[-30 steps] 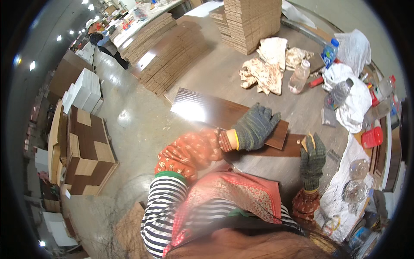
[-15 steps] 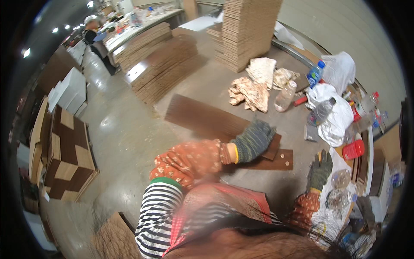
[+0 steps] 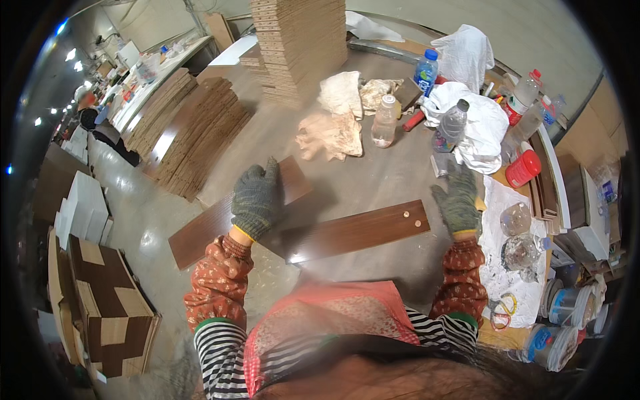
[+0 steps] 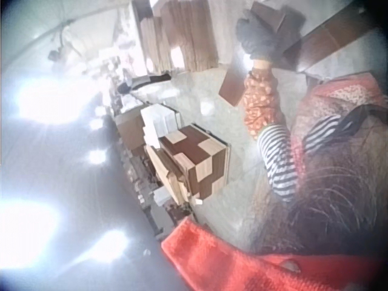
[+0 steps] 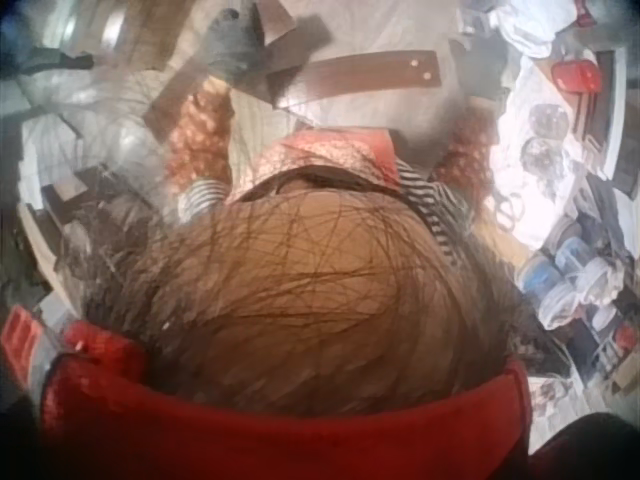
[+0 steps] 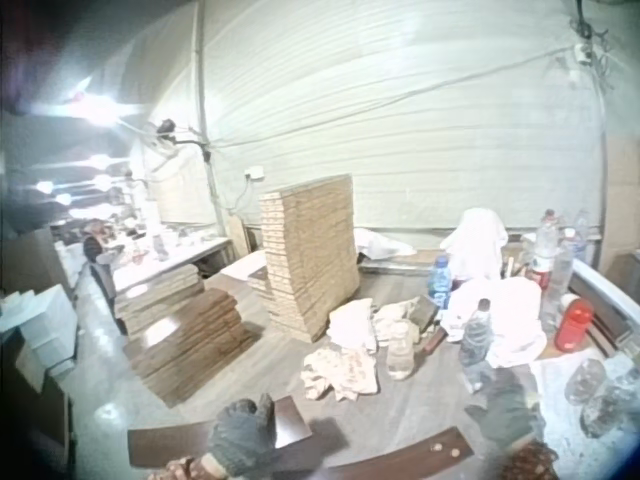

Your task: The person wipes the surface of a rectangular wooden plank with a cloth, then flips it to wipe the other side. They repeat this process on multiple planks, stacking the cleaned ones on a pile nearby.

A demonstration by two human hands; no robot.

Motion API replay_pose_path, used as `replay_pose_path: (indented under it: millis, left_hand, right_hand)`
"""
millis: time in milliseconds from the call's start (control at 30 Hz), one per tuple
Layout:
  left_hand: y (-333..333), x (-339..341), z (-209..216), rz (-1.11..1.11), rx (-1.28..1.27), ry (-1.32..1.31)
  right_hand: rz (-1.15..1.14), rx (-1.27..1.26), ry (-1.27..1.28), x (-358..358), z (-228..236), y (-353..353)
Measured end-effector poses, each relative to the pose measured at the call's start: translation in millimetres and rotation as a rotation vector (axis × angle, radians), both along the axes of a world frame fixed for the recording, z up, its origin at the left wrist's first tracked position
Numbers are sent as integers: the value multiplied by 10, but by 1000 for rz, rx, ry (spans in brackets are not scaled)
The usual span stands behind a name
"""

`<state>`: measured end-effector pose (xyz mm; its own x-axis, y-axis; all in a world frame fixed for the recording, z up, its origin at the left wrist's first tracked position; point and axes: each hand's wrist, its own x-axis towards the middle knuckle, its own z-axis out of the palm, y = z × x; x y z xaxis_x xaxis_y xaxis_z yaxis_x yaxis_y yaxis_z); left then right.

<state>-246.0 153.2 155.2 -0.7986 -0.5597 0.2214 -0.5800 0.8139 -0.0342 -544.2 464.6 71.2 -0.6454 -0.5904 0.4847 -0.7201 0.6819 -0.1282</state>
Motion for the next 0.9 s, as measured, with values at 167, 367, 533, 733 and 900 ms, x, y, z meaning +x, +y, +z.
replay_pose_path:
  millis: [167,367,533,733,900]
  left_hand:
    - [-88,207,-201,97,-61,15]
    - [-111,386,-263,201,-129,26]
    - [-183,413,-227,244,-34,23]
    - [-283,241,-250,284,100,-45]
    - [-298,129,-347,58,60,222]
  right_hand:
    - [522,-92,-137,253,91,-1235]
    - [655,3,-162,355,-49,-2622]
    - [585,280,-99,131,-554,-3191]
    - [784,-235,-391,238,-297,-2905]
    - [1161,-277,-831,945,281,-2377]
